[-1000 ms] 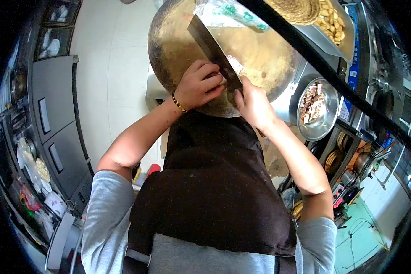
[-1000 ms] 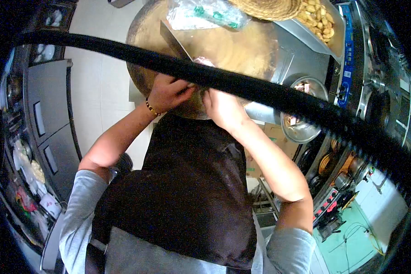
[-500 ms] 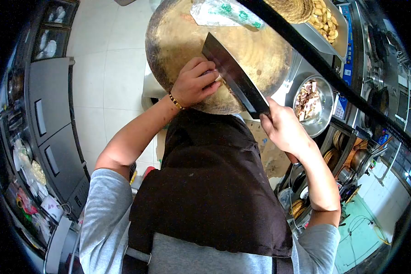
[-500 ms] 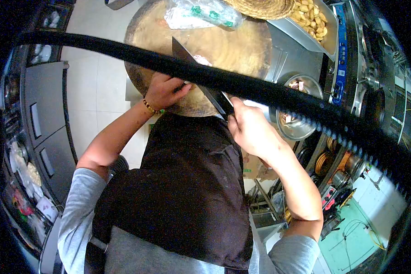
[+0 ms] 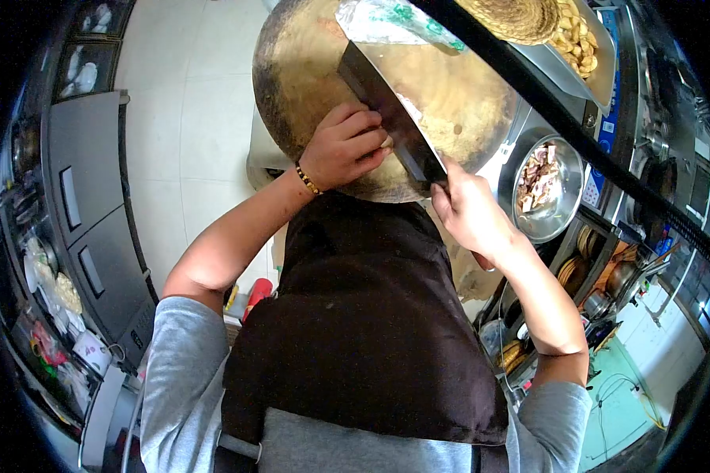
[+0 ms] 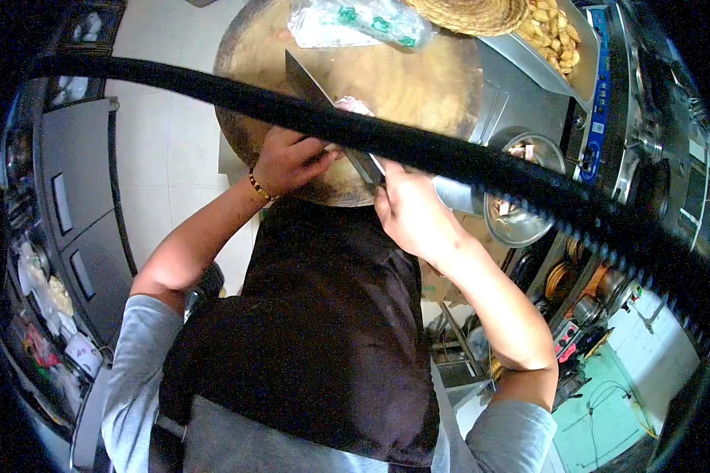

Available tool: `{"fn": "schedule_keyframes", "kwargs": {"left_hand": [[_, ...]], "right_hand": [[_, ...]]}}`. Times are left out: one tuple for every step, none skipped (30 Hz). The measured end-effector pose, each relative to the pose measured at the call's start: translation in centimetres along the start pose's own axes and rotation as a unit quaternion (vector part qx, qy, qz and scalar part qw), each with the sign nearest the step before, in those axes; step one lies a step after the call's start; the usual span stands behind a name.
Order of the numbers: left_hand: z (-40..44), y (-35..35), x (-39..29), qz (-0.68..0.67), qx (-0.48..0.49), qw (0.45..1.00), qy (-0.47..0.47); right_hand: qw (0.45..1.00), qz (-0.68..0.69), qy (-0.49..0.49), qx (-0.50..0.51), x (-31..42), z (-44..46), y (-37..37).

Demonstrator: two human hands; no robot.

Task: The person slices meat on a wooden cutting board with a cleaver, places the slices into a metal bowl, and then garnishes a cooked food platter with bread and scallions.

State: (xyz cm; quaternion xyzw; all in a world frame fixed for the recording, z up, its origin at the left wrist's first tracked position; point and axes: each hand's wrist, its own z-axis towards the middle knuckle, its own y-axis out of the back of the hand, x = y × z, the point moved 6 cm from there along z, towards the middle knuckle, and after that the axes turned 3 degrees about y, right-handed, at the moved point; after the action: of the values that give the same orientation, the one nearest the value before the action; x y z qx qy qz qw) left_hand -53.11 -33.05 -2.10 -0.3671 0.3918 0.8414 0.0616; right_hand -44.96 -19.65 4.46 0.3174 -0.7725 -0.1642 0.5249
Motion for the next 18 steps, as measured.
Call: {"fn": "schedule_keyframes", "kwargs": {"left_hand": [[0.1,0.0,0.0,-0.004,-0.001,1.000,0.003],[0.1,0.0,0.1,-0.008,-0.003,1.000,0.006],[0.3,0.1,-0.1,0.008,-0.006,1.000,-0.002],[0.4,0.1,-0.2,0.023,-0.008,1.000,-0.011],[0.5,0.1,-0.4,0.019,-0.005,1.000,-0.014],[0.5,0.2,-0.5,0.021,-0.007,1.000,-0.015],[0.7,0.3,-0.3,0.026,-0.009,0.999,-0.018],[0.7,0.3,-0.4,0.024,-0.004,0.999,-0.022],[0.8,0.4,-0.4,0.026,-0.005,0.999,-0.024],[0.8,0.5,-0.5,0.028,-0.004,0.999,-0.027],[0.9,0.5,-0.8,0.029,-0.001,0.999,-0.035],[1.0,0.6,-0.8,0.036,0.003,0.999,-0.030],[1.1,0.6,-0.7,0.043,0.006,0.999,-0.025],[1.0,0.7,-0.8,0.048,0.008,0.998,-0.038],[0.9,0.6,-0.6,0.044,0.016,0.999,-0.026],[0.7,0.5,-0.4,0.040,0.025,0.999,-0.010],[0.8,0.7,-0.7,0.044,0.026,0.998,-0.021],[0.8,0.9,-0.8,0.046,0.037,0.998,-0.029]], "right_hand": [[1.000,-0.002,-0.014,0.009,0.0,0.3,-0.2],[1.000,-0.005,-0.027,0.016,-0.1,0.7,-0.4],[1.000,-0.002,-0.003,0.000,0.1,1.3,-0.7],[1.000,-0.001,-0.015,-0.010,-0.2,2.1,-1.4],[0.999,-0.015,0.005,-0.036,0.0,3.0,-1.9],[0.997,-0.029,0.027,-0.063,0.2,3.8,-2.2],[0.997,-0.028,0.025,-0.068,0.1,4.4,-2.4],[0.992,-0.025,0.062,-0.106,0.5,4.6,-2.2],[0.988,-0.022,0.082,-0.128,0.6,4.5,-2.0],[0.983,-0.021,0.102,-0.150,0.6,4.5,-1.8],[0.981,-0.026,0.110,-0.159,0.6,4.3,-1.8],[0.978,-0.029,0.116,-0.171,0.5,4.0,-1.8],[0.975,-0.032,0.122,-0.184,0.4,3.8,-1.8],[0.980,-0.014,0.102,-0.170,-0.2,3.7,-2.3],[0.984,0.004,0.082,-0.156,-0.8,3.6,-2.7],[0.982,0.005,0.085,-0.166,-1.8,3.5,-3.1],[0.979,0.003,0.086,-0.185,-2.7,3.4,-3.2],[0.975,0.002,0.086,-0.205,-3.5,3.3,-3.0]]}}
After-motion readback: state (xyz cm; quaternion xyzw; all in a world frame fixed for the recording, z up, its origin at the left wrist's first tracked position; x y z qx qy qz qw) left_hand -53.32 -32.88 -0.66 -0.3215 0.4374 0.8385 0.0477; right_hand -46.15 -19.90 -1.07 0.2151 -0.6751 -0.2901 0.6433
